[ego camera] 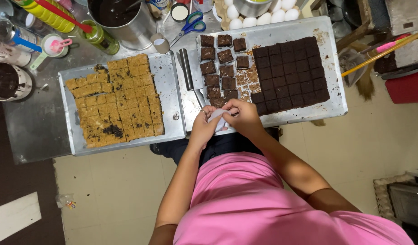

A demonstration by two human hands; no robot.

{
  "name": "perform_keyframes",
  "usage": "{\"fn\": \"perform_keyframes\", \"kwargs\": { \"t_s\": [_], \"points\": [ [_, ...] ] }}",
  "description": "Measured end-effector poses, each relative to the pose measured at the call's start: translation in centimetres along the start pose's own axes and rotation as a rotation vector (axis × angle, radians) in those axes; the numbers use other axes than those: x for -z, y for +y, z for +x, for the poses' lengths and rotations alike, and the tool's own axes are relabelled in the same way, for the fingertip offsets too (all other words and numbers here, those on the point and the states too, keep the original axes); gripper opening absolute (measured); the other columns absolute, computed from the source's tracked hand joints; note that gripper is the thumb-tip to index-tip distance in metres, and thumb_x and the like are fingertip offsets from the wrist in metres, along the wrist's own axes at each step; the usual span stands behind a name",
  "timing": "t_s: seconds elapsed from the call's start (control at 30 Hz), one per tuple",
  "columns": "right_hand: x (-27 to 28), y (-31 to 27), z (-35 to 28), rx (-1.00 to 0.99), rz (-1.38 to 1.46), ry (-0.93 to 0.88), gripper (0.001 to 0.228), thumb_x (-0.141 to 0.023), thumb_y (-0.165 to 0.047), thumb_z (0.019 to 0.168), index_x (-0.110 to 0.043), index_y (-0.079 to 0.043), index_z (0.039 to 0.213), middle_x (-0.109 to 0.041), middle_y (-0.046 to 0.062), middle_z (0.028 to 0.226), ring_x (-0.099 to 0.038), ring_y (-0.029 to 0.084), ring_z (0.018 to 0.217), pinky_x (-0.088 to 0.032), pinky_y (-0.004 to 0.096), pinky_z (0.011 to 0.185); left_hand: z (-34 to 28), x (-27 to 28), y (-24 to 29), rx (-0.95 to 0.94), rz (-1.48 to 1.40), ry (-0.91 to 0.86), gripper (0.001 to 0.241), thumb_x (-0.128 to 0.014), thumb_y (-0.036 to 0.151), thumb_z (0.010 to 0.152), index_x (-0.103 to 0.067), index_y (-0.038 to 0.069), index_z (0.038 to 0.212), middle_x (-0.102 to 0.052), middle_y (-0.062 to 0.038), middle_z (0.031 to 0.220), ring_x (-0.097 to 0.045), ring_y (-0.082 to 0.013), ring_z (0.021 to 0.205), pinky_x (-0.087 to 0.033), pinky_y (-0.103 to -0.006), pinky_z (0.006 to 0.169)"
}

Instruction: The person places squares of dark cake into white paper liners by hand and arranges them on a metal tray.

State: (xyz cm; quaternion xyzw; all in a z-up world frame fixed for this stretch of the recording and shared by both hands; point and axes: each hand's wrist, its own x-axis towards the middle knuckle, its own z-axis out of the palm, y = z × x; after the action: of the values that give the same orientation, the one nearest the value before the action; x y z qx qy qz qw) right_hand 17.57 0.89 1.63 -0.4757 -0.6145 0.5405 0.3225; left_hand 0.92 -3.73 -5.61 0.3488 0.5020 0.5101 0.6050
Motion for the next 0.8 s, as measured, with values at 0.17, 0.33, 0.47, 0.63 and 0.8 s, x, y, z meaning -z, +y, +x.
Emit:
{"fn": "perform_keyframes", "kwargs": {
  "t_s": [0.17, 0.33, 0.47, 0.63, 0.8],
  "points": [
    [0.9, 0.2, 0.7, -0.045, 0.026, 0.079, 0.015, -0.068, -0.001, 0.089, -0.073, 0.001, 0.103, -0.077, 0.004, 0.088, -0.072, 0.005, 0.075, -0.057, 0.021, 0.064, -1.2, -1.0, 5.0, 0.164, -0.060, -0.033, 0.025, -0.070, 0.015, 0.093, -0.060, 0.006, 0.113, -0.069, -0.006, 0.100, -0.065, -0.0112, 0.076, -0.053, -0.0262, 0.060],
    [1.7, 0.8, 1.0, -0.003, 0.088, 0.108, 0.020, -0.069, 0.000, 0.086, -0.070, 0.001, 0.106, -0.071, 0.001, 0.084, -0.062, 0.002, 0.070, -0.051, 0.019, 0.063, -1.1, -0.3, 4.3, 0.127, 0.040, 0.039, 0.029, -0.074, 0.018, 0.095, -0.063, 0.002, 0.116, -0.068, -0.006, 0.099, -0.062, -0.0085, 0.071, -0.049, -0.0243, 0.055],
    [-0.2, 1.3, -0.1, 0.029, -0.025, 0.100, 0.010, -0.073, -0.004, 0.089, -0.073, 0.002, 0.097, -0.072, 0.002, 0.080, -0.060, 0.002, 0.069, -0.051, 0.020, 0.063, -1.1, -0.3, 3.7, 0.020, 0.226, 0.181, 0.030, -0.071, 0.019, 0.094, -0.066, 0.000, 0.116, -0.071, -0.004, 0.095, -0.059, -0.0069, 0.059, -0.048, -0.0235, 0.050],
    [-2.0, 0.8, -1.4, 0.060, -0.063, 0.223, 0.011, -0.075, -0.009, 0.093, -0.072, 0.001, 0.097, -0.073, 0.002, 0.078, -0.062, 0.000, 0.068, -0.053, 0.018, 0.061, -2.0, -0.6, 4.9, 0.117, 0.202, 0.236, 0.028, -0.065, 0.019, 0.090, -0.067, 0.002, 0.113, -0.071, -0.001, 0.083, -0.057, -0.0070, 0.052, -0.045, -0.0243, 0.046],
    [3.0, -1.6, 0.1, 0.453, -0.424, -0.037, 0.043, -0.083, -0.031, 0.087, -0.072, 0.001, 0.114, -0.074, 0.014, 0.106, -0.069, 0.020, 0.084, -0.055, 0.036, 0.081, -2.2, -0.2, 4.4, -0.024, 0.467, 0.301, 0.024, -0.072, 0.022, 0.092, -0.075, -0.001, 0.087, -0.075, -0.005, 0.073, -0.065, -0.0104, 0.066, -0.053, -0.0278, 0.065]
  ]
}}
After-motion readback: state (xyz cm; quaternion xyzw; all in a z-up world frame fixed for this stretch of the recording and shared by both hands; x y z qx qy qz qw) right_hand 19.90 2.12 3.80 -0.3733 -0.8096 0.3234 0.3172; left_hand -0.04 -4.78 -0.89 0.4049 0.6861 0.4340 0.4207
